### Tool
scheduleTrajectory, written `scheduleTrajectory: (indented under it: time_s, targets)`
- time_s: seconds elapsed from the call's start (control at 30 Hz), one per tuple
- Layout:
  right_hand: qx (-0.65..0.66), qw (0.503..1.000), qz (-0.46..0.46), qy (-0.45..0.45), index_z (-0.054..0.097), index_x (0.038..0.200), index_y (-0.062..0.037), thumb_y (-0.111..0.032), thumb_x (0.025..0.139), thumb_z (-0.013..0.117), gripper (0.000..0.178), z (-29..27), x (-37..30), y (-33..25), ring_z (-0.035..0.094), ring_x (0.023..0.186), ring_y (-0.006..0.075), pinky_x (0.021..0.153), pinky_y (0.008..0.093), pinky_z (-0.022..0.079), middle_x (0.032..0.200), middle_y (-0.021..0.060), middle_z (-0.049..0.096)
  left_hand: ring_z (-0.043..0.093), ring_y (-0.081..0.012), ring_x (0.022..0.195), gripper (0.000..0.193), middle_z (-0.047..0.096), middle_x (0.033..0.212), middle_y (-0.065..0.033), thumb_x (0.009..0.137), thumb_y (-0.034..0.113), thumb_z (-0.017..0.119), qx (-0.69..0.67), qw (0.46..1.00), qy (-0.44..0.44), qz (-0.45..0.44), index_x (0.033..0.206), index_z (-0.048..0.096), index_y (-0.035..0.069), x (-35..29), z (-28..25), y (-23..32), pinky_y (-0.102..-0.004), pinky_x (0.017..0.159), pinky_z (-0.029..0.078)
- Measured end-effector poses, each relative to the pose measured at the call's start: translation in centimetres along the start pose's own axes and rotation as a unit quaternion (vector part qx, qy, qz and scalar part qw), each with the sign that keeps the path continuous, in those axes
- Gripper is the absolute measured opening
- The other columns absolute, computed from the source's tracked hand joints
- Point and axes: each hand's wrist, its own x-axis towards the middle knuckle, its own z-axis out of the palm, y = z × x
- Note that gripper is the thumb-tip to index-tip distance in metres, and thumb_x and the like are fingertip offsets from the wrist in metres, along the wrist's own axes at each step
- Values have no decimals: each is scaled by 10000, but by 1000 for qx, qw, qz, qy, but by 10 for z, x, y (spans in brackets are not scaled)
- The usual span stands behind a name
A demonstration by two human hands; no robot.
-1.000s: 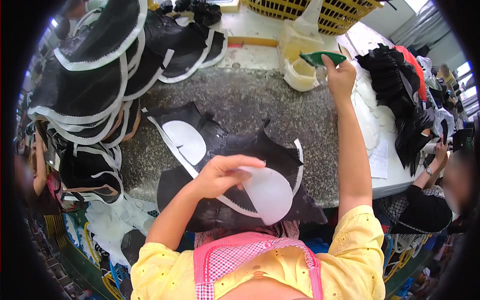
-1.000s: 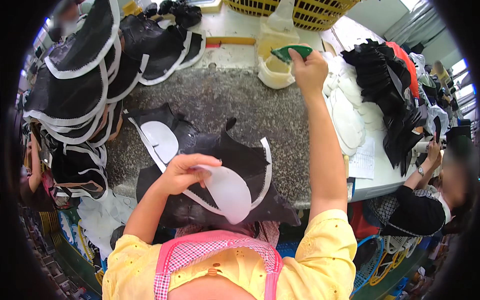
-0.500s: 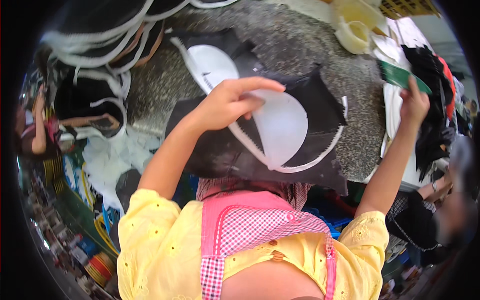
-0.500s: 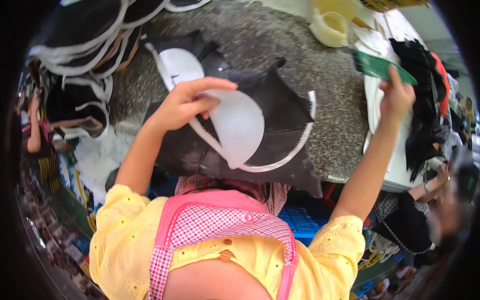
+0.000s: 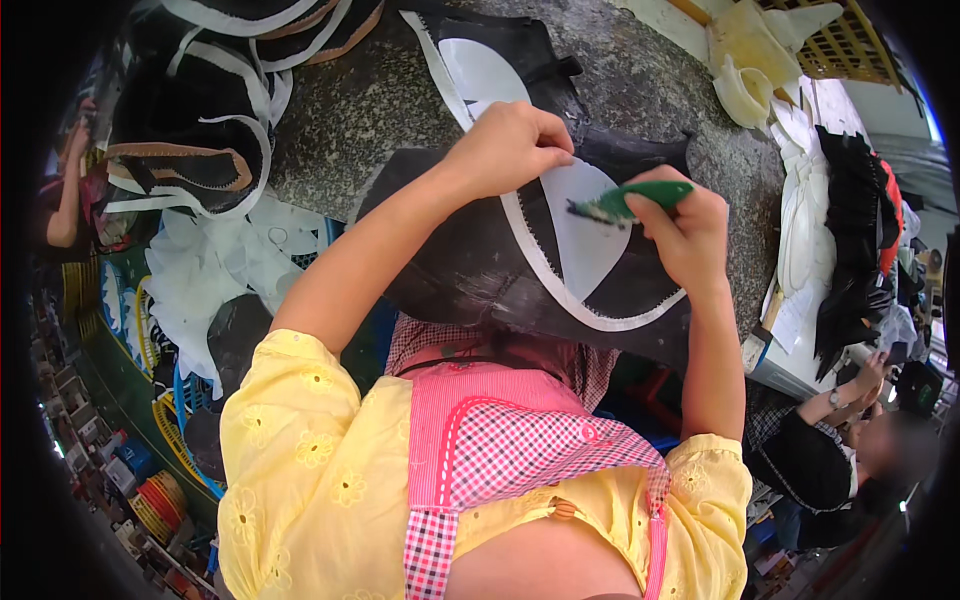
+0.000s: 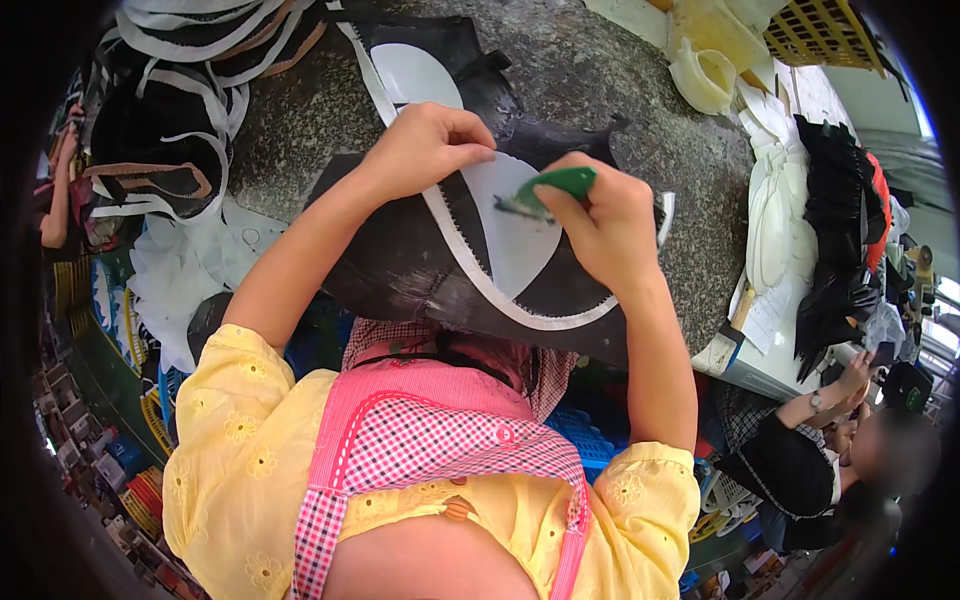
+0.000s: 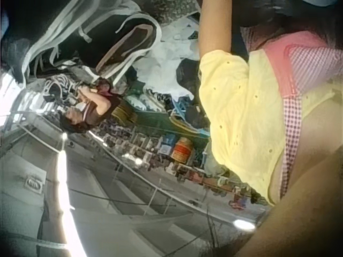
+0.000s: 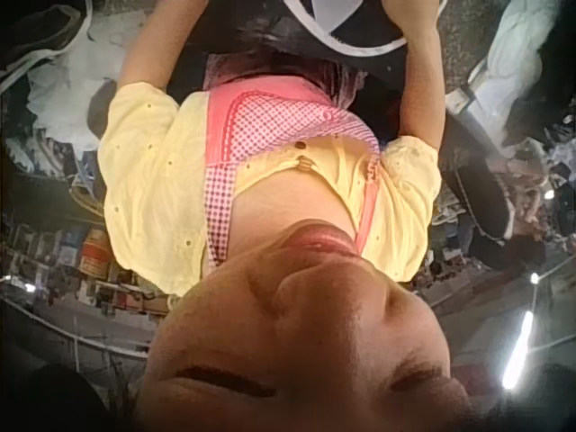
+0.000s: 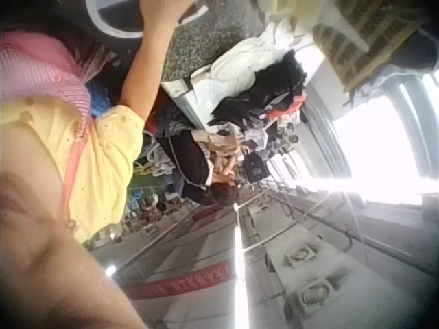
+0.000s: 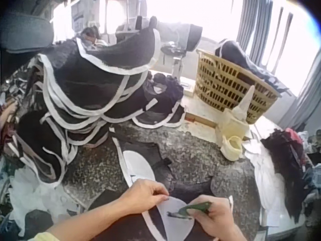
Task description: The recorder is assembling and inspecting shoe upper components in a factory setting.
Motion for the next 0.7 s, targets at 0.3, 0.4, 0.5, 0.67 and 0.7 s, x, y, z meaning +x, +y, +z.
scheduleTrajectory:
  time_s: [0.3,0.4,0.5,0.67,0.7]
  targets:
    - [-145,976,-26,-162,621,781,-44,9,640,652,153,-18,3,-5,577,618,212,551,276,436,685,90,571,607,-164,697,132,639,764,-100,763,50,561,-17,1000,24,-9,881,613,22,2,8,-23,-272,650,461]
    - [-81,993,-18,-84,625,787,-45,2,650,655,148,-11,3,-6,584,626,207,560,270,441,715,88,586,604,-161,703,128,633,761,-94,761,39,561,-22,999,15,-22,884,591,20,3,10,-22,-270,649,458]
    - [-92,991,-93,19,627,805,-45,6,656,657,160,5,13,5,589,643,209,566,263,443,715,82,587,600,-154,699,116,631,761,-86,761,32,558,-12,1000,15,-19,873,585,23,5,10,-21,-267,645,456]
    - [-135,989,-46,-30,631,818,11,67,646,619,181,-5,-26,19,579,679,165,603,245,440,739,78,604,602,-149,704,107,632,769,-72,760,32,558,-1,999,30,-17,865,584,26,1,13,-18,-263,649,456]
    - [-107,994,-8,-31,636,811,11,63,640,624,179,-8,-37,20,576,657,159,589,243,439,728,78,602,602,-149,704,107,632,769,-72,760,32,558,-2,999,29,-16,865,584,26,1,13,-18,-263,649,456]
